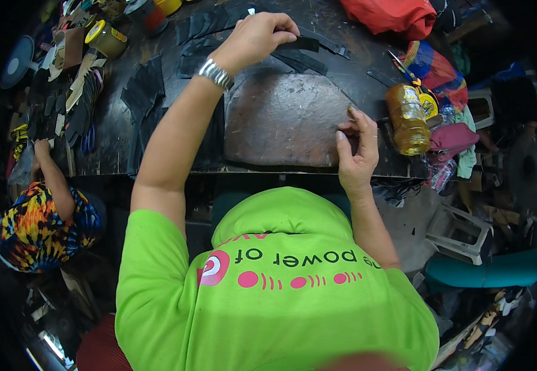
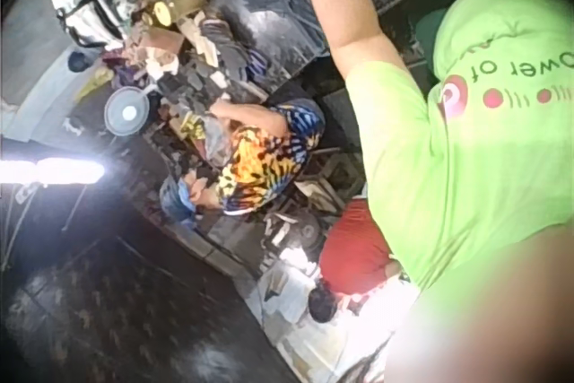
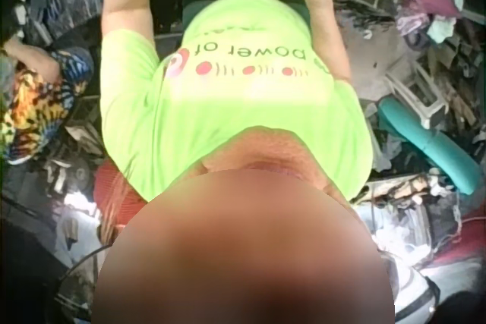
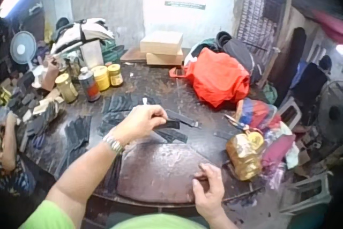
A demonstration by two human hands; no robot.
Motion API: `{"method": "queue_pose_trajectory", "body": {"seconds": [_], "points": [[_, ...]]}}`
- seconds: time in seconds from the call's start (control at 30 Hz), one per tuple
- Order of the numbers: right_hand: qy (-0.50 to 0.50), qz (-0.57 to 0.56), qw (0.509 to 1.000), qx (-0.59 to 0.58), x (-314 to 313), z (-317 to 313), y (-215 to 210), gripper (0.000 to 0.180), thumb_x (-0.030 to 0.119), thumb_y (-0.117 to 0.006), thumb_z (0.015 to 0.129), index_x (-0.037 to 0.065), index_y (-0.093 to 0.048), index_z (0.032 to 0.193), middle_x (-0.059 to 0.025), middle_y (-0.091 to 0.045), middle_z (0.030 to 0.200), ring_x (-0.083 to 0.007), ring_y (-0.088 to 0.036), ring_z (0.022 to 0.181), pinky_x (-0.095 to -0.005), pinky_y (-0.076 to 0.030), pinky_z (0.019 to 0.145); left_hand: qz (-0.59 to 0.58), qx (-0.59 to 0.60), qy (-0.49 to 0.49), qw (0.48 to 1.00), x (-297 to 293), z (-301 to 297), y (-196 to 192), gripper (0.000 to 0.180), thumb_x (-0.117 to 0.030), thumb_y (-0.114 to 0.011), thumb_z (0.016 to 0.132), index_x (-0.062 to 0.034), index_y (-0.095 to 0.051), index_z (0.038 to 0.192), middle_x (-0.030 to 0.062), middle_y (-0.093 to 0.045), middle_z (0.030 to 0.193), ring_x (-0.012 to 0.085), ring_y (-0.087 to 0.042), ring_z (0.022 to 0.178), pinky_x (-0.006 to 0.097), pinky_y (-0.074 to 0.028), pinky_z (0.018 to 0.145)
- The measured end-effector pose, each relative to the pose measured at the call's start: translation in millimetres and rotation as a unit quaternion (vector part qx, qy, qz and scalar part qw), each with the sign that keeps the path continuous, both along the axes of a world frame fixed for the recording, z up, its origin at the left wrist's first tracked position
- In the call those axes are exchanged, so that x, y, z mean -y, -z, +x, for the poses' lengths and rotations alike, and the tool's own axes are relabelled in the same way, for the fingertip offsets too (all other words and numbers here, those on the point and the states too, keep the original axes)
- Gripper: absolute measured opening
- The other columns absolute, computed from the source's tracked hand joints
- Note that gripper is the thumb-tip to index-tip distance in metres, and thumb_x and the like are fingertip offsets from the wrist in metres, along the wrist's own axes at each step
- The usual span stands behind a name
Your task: The person uses a utility knife to trim a small black leather piece, then opens a jar and applies a substance to the leather. They repeatedly pick up, align, and press two leather pieces together on the worktable, handling them one at a time.
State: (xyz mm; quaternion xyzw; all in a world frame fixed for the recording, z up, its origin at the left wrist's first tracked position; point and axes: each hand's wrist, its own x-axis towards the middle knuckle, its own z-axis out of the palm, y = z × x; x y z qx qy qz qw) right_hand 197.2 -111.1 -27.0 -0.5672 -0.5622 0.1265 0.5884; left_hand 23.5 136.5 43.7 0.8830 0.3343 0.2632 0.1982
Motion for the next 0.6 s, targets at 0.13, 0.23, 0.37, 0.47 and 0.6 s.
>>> {"method": "queue_pose_trajectory", "body": {"seconds": [0.13,0.23,0.37,0.47,0.6], "points": [[0.006,-0.008,0.998,0.057,2,0,-5,0.049,-0.008,-0.065,0.082,0.004,-0.064,0.129,-0.0143,-0.06,0.122,-0.0208,-0.064,0.091,-0.0314,-0.053,0.083,-0.019,-0.056,0.02,0.998,-45,36,19,0.02,-0.022,-0.069,0.098,-0.0073,-0.076,0.11,0.0111,-0.077,0.101,0.0231,-0.073,0.093,0.034,-0.055,0.086],[0.004,-0.005,0.997,0.071,1,-2,-7,0.049,-0.008,-0.065,0.081,0.004,-0.064,0.129,-0.0144,-0.061,0.121,-0.0212,-0.065,0.09,-0.0317,-0.054,0.081,-0.025,-0.077,0.038,0.996,-69,57,32,0.021,-0.022,-0.07,0.096,-0.0072,-0.076,0.111,0.011,-0.077,0.103,0.023,-0.073,0.094,0.035,-0.055,0.087],[0.006,0.008,0.996,0.083,0,-1,-7,0.049,-0.008,-0.067,0.081,0.004,-0.064,0.128,-0.0148,-0.063,0.12,-0.0227,-0.065,0.088,-0.0324,-0.055,0.079,-0.033,-0.098,0.042,0.994,-82,79,43,0.022,-0.023,-0.072,0.094,-0.0093,-0.076,0.111,0.0113,-0.077,0.104,0.0236,-0.073,0.097,0.036,-0.054,0.09],[0.01,0.006,0.996,0.086,0,-1,-5,0.048,-0.007,-0.067,0.081,0.004,-0.065,0.128,-0.015,-0.064,0.119,-0.023,-0.065,0.088,-0.0326,-0.055,0.079,-0.036,-0.116,0.039,0.992,-86,86,46,0.021,-0.027,-0.073,0.093,-0.0146,-0.077,0.11,0.0075,-0.077,0.105,0.0234,-0.072,0.101,0.041,-0.052,0.092],[0.009,0.015,0.996,0.084,-1,-2,-3,0.047,-0.007,-0.068,0.081,0.003,-0.065,0.127,-0.0149,-0.064,0.118,-0.0238,-0.065,0.088,-0.0329,-0.055,0.078,-0.018,-0.15,0.028,0.988,-85,90,45,0.02,-0.032,-0.074,0.09,-0.0242,-0.079,0.108,0.0013,-0.077,0.105,0.0235,-0.07,0.106,0.05,-0.045,0.097]]}}
